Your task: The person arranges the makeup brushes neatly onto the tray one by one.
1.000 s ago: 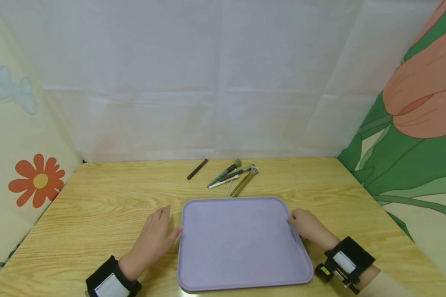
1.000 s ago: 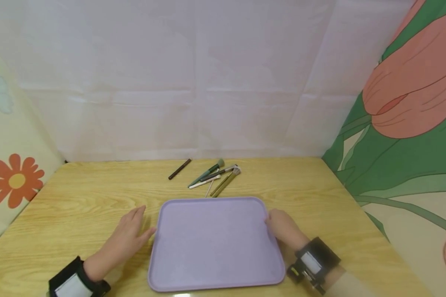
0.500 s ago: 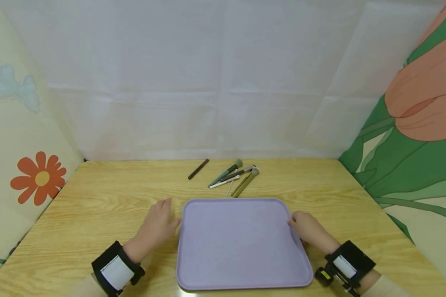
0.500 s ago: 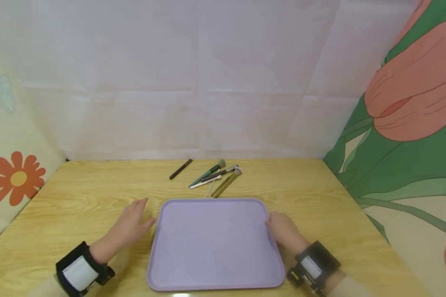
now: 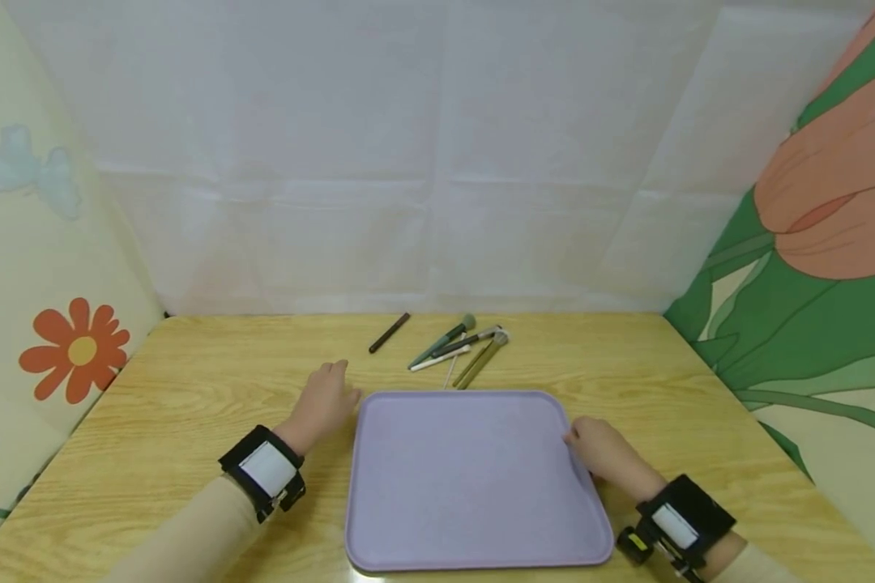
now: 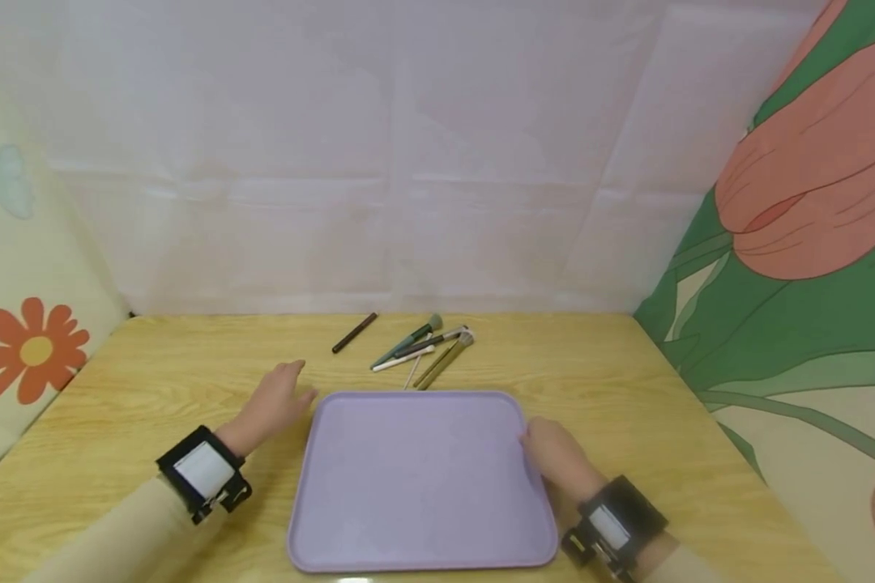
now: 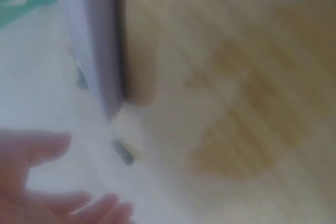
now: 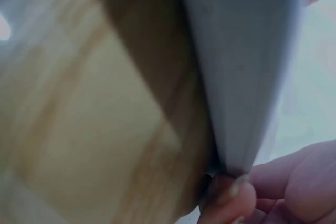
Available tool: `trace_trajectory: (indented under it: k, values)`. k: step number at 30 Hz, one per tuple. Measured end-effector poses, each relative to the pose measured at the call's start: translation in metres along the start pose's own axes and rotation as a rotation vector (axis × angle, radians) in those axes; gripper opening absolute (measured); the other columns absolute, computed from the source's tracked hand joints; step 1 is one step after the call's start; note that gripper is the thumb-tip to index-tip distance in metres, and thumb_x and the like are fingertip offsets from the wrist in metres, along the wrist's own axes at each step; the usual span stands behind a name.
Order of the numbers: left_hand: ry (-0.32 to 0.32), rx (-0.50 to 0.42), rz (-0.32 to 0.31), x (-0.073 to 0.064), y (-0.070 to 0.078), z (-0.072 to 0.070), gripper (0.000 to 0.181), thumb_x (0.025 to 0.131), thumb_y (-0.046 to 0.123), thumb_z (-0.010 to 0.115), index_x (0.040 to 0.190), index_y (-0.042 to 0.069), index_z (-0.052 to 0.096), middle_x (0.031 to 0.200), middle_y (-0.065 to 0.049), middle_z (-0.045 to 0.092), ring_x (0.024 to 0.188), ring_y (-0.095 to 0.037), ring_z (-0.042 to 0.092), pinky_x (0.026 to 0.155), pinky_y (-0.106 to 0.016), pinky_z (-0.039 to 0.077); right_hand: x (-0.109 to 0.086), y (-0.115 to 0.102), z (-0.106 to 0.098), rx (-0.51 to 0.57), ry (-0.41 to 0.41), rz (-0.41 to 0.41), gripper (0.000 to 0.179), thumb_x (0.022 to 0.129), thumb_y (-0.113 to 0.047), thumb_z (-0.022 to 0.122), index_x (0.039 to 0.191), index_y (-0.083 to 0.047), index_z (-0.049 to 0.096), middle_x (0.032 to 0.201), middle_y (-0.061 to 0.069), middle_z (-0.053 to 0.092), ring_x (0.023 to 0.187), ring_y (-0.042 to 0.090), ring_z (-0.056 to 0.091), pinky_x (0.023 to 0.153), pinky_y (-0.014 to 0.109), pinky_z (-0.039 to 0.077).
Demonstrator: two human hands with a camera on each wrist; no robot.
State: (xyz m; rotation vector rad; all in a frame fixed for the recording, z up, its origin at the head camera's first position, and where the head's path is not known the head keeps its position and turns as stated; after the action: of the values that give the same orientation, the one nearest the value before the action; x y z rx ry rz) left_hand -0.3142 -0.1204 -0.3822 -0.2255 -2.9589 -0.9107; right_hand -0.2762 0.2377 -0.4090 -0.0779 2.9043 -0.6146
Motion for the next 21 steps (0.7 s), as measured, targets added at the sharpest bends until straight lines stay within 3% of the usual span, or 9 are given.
trace_trajectory:
  k: [6,21]
  values:
    - [0.035,0.023,0.013,0.015,0.002,0.001,0.051,0.094,0.013,0.062,0.129,-0.020,0.044,0.124,-0.038,0.051,0.116,-0.049,0.050,0.096,-0.054,0.043,0.000,0.002,0.003,-0.003,-0.035,0.043,0.021,0.099,-0.005,0.047,0.082,0.005,0.054,0.067,0.007,0.049,0.056,0.018,0.049,0.050,0.030,0.045]
    - [0.073,0.041,-0.026,0.048,0.003,0.011,0.043,0.093,0.011,0.063,0.125,-0.016,0.052,0.121,-0.033,0.055,0.113,-0.047,0.053,0.093,-0.053,0.046,0.000,-0.001,0.001,0.002,-0.018,0.021,0.021,0.098,-0.005,0.048,0.079,0.004,0.054,0.065,0.007,0.048,0.053,0.018,0.049,0.047,0.029,0.045]
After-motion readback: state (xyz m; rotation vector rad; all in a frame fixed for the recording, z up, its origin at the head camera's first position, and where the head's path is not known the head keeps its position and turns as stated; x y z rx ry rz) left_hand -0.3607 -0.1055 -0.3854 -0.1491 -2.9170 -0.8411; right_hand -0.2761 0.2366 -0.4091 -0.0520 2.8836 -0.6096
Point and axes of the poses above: each hand's wrist, its own x-axis towards the middle knuckle, its own z-axis out of the palm, y = z × x, the point moved 10 cm from there along x, towards the middle knuckle
